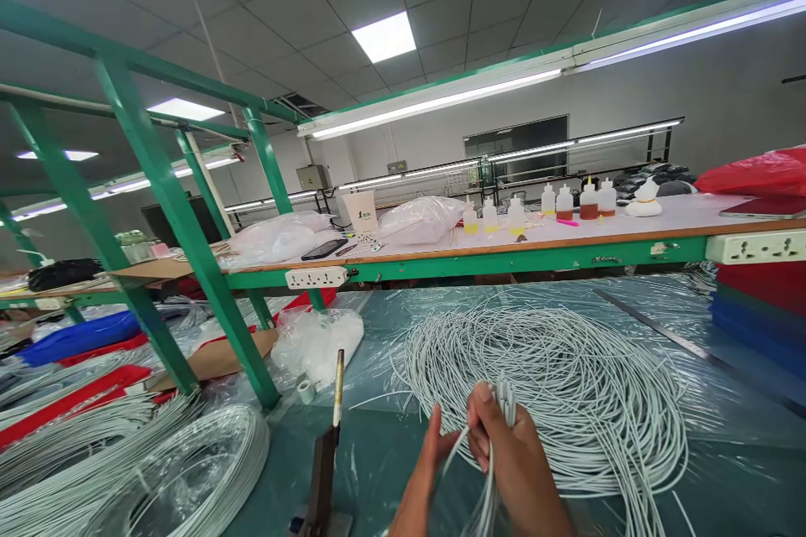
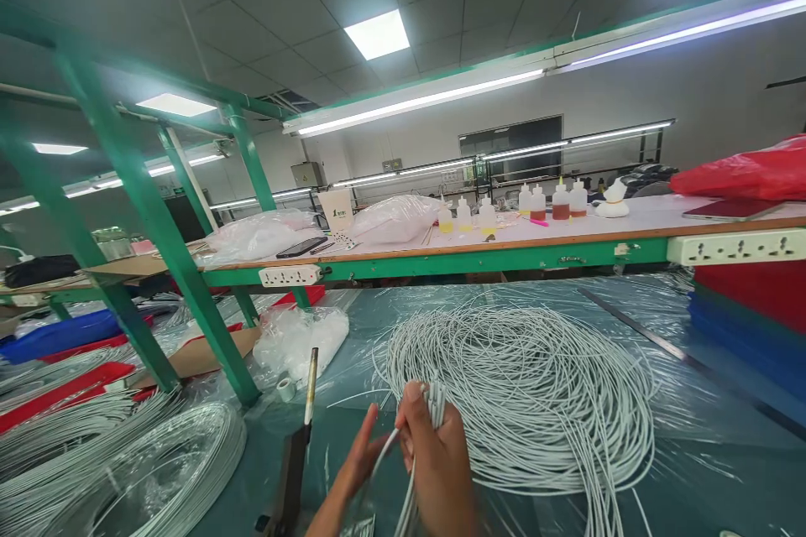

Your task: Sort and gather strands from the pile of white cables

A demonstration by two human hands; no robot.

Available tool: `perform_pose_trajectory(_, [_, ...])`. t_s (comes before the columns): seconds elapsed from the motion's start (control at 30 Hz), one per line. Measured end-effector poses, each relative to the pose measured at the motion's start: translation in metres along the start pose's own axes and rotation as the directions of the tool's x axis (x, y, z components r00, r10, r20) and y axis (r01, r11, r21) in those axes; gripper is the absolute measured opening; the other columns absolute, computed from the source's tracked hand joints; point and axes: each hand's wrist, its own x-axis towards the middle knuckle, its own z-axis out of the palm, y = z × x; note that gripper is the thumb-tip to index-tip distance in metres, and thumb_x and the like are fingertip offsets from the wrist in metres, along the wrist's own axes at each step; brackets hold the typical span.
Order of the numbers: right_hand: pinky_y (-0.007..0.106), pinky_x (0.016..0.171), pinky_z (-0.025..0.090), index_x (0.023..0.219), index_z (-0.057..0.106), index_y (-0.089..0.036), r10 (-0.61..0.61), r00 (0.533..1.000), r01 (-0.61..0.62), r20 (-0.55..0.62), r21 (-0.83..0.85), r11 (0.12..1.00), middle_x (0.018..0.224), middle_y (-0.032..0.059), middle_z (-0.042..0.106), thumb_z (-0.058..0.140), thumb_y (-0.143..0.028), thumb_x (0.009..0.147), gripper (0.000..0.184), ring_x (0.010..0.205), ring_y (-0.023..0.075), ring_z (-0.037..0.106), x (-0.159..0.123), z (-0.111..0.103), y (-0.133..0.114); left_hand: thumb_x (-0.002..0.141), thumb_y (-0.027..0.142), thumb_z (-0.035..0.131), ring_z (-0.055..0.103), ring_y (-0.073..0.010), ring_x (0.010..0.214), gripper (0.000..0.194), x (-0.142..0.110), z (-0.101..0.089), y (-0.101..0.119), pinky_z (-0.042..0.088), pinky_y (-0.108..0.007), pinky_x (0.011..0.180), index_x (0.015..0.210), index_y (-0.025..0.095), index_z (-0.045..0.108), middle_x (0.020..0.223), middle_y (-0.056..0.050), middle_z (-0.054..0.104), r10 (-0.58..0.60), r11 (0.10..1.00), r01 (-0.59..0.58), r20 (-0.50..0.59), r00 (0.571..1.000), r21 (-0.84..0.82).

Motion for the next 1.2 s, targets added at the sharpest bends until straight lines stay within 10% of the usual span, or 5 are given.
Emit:
perform_pose_trajectory(0.27, [0.022,0.045,0.034,0.062,0.046,-0.020,-0.118,0.980,0.147,0.161,-0.184,0.972,0.052,-0.0054,0.040,0.058,-0.056,0.070,0.039,0.047,0.0095,0.038,-0.001,0.006,-0.036,0.059,0.017,0.067,0.046,-0.0218,0.115,0.069,0.000,0.031,0.041,0.037,-0.029,0.095,0.124,0.022,0.043,0.125,-0.007,0.051,0.067,0.985,-0.110,0.291,0.954,0.132])
perform_pose_trajectory(0.47, [0.039,0.086,0.041,0.096,0.057,-0.024,-0.319,0.883,0.467,0.344,-0.572,0.675,0.096,0.0037,0.054,0.060,-0.048,0.072,0.034,0.094,0.0224,0.051,0.024,-0.015,-0.055,0.065,0.044,0.065,0.038,-0.0067,0.046,0.037,0.016,0.043,0.021,0.026,-0.022,0.047,0.082,0.016,0.048,0.049,0.009,0.042,-0.093,0.996,0.084,0.322,0.942,0.041])
perform_pose_trajectory(0.67, [0.053,0.104,0.018,0.138,0.019,-0.035,-0.384,0.742,0.671,0.549,-0.604,0.431,0.142,0.0031,0.031,0.071,-0.046,0.062,0.093,0.130,0.0315,0.022,0.037,-0.032,-0.078,0.060,0.052,0.069,0.032,-0.0042,0.047,0.048,0.017,0.040,0.017,0.020,-0.023,0.049,0.086,0.017,0.049,0.054,0.009,0.037,-0.125,0.980,0.175,0.382,0.916,-0.098])
perform_pose_trajectory(0.87, [0.044,0.093,0.038,0.124,0.046,-0.036,-0.130,0.779,0.538,0.614,-0.546,0.643,0.105,0.0003,0.066,0.059,-0.041,0.076,0.050,0.098,0.0228,0.057,0.029,-0.030,-0.076,0.062,0.053,0.065,0.026,-0.0033,0.038,0.055,0.017,0.039,0.021,0.015,-0.022,0.042,0.095,0.018,0.039,0.045,0.012,0.038,-0.226,0.972,0.233,0.429,0.874,0.036])
perform_pose_trajectory(1.2, [0.046,0.096,0.035,0.117,0.055,-0.034,-0.027,0.756,0.480,0.654,-0.526,0.702,0.112,0.0028,0.063,0.054,-0.041,0.080,0.038,0.115,0.0252,0.048,0.028,-0.031,-0.075,0.064,0.050,0.065,0.031,-0.0045,0.039,0.054,0.022,0.033,0.023,0.022,-0.021,0.043,0.100,0.017,0.043,0.047,0.010,0.040,-0.267,0.963,0.243,0.473,0.839,0.112])
